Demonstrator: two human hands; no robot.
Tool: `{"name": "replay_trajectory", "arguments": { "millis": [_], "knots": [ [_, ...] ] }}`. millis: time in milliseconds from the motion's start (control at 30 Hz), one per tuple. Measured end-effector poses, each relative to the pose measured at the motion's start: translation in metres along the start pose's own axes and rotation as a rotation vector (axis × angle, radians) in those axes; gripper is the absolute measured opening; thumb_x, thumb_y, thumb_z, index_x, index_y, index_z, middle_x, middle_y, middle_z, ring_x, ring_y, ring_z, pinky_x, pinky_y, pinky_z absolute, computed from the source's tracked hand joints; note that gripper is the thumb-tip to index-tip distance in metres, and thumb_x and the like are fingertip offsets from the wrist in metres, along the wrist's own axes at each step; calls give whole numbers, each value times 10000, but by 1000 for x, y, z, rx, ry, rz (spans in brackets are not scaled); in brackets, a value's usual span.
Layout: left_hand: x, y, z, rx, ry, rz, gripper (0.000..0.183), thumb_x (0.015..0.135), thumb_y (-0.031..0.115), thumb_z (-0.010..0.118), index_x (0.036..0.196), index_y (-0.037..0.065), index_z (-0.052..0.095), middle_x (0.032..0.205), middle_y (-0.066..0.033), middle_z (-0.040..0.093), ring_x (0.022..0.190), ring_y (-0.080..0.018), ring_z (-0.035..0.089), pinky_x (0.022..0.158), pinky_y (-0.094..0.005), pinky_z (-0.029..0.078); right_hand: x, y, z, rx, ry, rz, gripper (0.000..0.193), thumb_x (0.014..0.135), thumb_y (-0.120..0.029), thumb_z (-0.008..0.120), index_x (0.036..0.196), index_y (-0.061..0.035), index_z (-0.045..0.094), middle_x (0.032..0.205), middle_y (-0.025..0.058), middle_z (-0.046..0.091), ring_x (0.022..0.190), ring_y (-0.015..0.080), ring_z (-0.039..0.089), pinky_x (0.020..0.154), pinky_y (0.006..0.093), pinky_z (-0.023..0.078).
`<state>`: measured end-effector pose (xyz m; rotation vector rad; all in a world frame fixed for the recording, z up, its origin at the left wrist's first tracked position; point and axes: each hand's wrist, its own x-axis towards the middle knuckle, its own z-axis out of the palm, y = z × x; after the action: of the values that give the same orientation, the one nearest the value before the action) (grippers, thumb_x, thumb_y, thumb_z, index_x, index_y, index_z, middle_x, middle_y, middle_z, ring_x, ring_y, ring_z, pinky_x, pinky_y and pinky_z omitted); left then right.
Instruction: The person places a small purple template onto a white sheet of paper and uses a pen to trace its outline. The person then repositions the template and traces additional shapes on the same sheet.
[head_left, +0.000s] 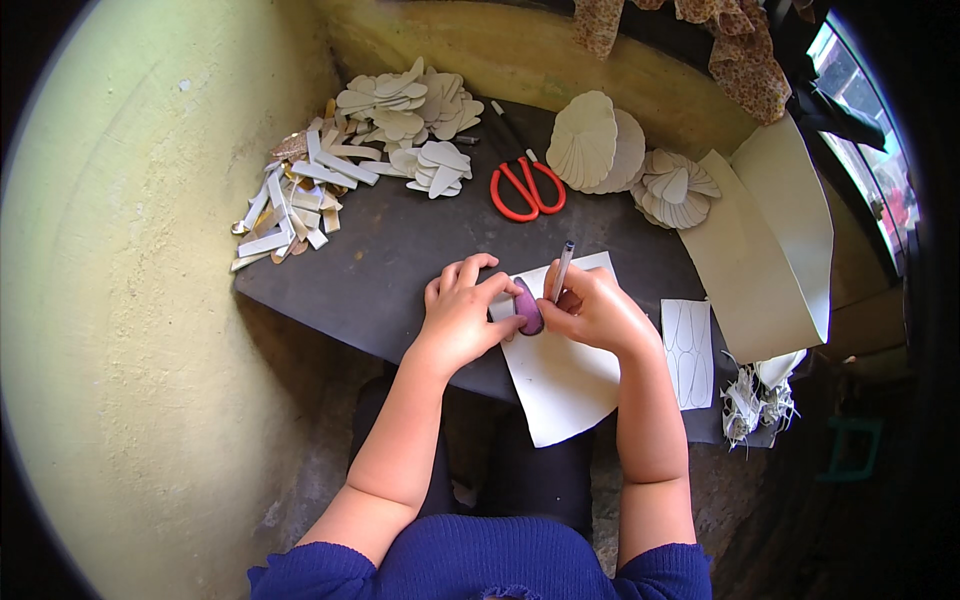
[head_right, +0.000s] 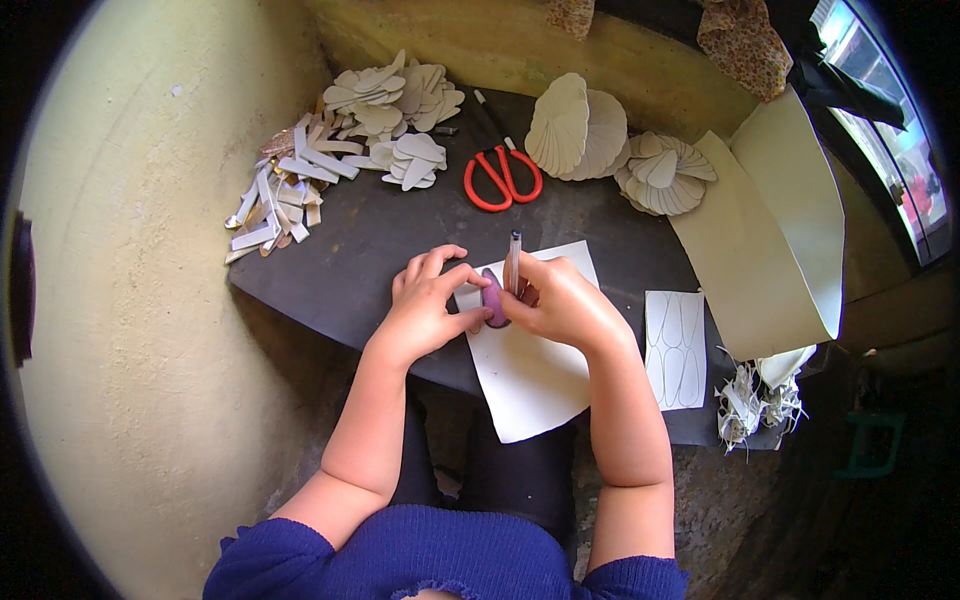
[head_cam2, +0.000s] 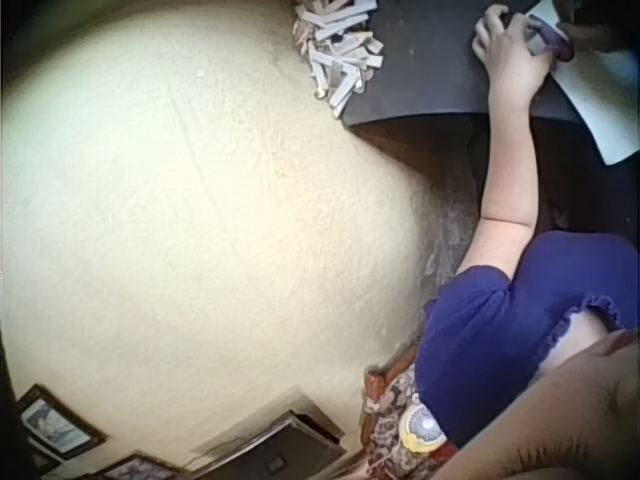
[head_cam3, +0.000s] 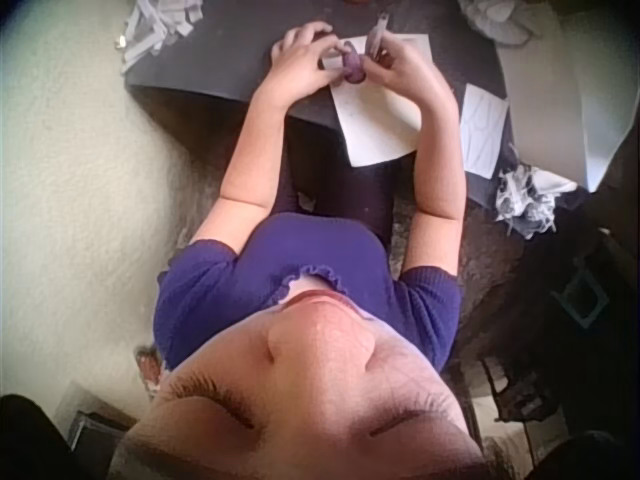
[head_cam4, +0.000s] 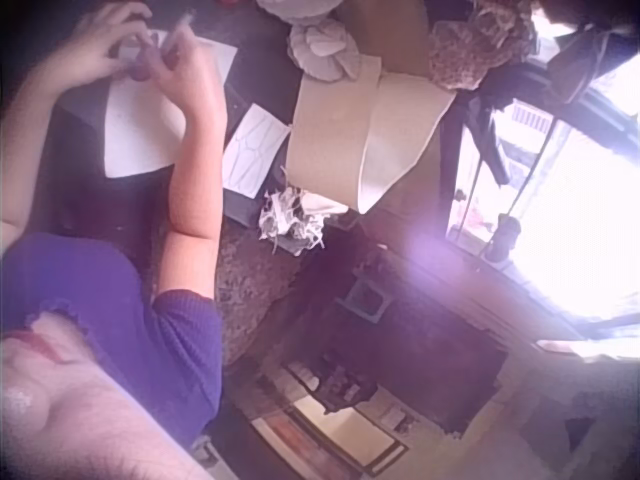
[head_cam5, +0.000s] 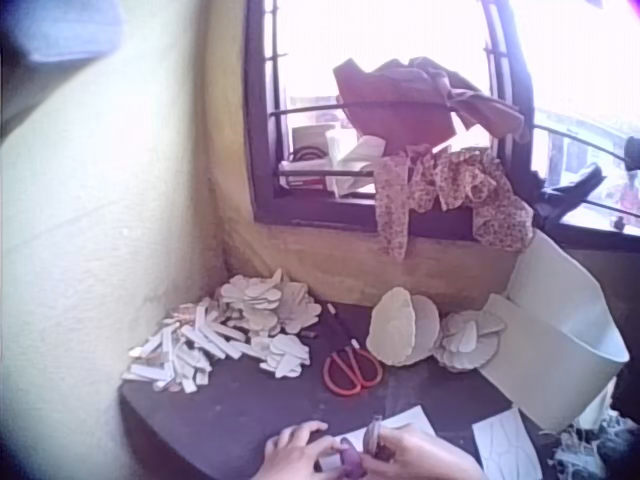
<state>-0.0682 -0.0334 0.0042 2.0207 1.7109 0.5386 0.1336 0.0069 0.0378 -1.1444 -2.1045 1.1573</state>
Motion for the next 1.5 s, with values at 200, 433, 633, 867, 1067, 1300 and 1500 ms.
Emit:
{"name": "replay_trajectory", "arguments": {
  "millis": [200, 433, 633, 867, 1067, 1300, 1500],
  "knots": [
    [0, -1, 1, 1, 14, 14, 371, 754, 403, 776, 1061, 225, 667, 1368, -43, 470, 1286, -287, 407, 1075, -480, 280, -1, -2, 3, 21, -61, 10, 134, 814, -96, 696, 875, -8, 616, 672, 131, 669, 587, 235, 656, 576, 326, 504],
    [-1, 0, 1, -2, 9, 8, 366, 750, 360, 780, 1072, 228, 666, 1372, -40, 470, 1285, -286, 410, 1077, -478, 280, -1, -3, 5, 21, -79, -21, 160, 809, -97, 693, 934, -20, 630, 700, 119, 675, 605, 239, 659, 598, 332, 507],
    [-1, 0, 1, -5, 12, 7, 371, 742, 335, 784, 1077, 231, 666, 1370, -38, 470, 1283, -286, 413, 1079, -475, 279, -1, -8, 3, 13, -98, -9, 178, 810, -101, 697, 957, -25, 632, 701, 114, 669, 602, 237, 652, 600, 336, 503],
    [0, -1, 2, 0, 17, 13, 365, 747, 376, 778, 1060, 225, 667, 1364, -42, 471, 1282, -288, 410, 1074, -472, 284, -1, -4, 3, -46, -33, 11, 159, 813, -107, 703, 861, -4, 592, 652, 150, 649, 562, 261, 639, 553, 342, 489],
    [0, -3, 3, 9, 22, 18, 372, 748, 398, 777, 1060, 226, 668, 1364, -46, 471, 1275, -291, 414, 1072, -473, 284, -1, -2, 2, -42, 45, -30, 212, 818, -127, 719, 798, -3, 549, 629, 154, 636, 546, 267, 634, 537, 344, 484],
    [-1, -1, 0, -2, 10, 8, 363, 748, 360, 779, 1064, 225, 666, 1372, -46, 470, 1292, -291, 406, 1078, -478, 279, -1, -1, 8, 27, -37, -71, 140, 806, -95, 697, 857, -15, 594, 639, 127, 634, 556, 246, 621, 562, 337, 484],
    [-1, 0, 1, -1, 8, 5, 359, 749, 348, 783, 1064, 226, 663, 1370, -41, 469, 1292, -292, 406, 1077, -476, 283, -1, -3, 7, -5, -38, -74, 131, 795, -82, 693, 864, -15, 605, 642, 127, 639, 562, 254, 631, 561, 340, 487]
  ]
}}
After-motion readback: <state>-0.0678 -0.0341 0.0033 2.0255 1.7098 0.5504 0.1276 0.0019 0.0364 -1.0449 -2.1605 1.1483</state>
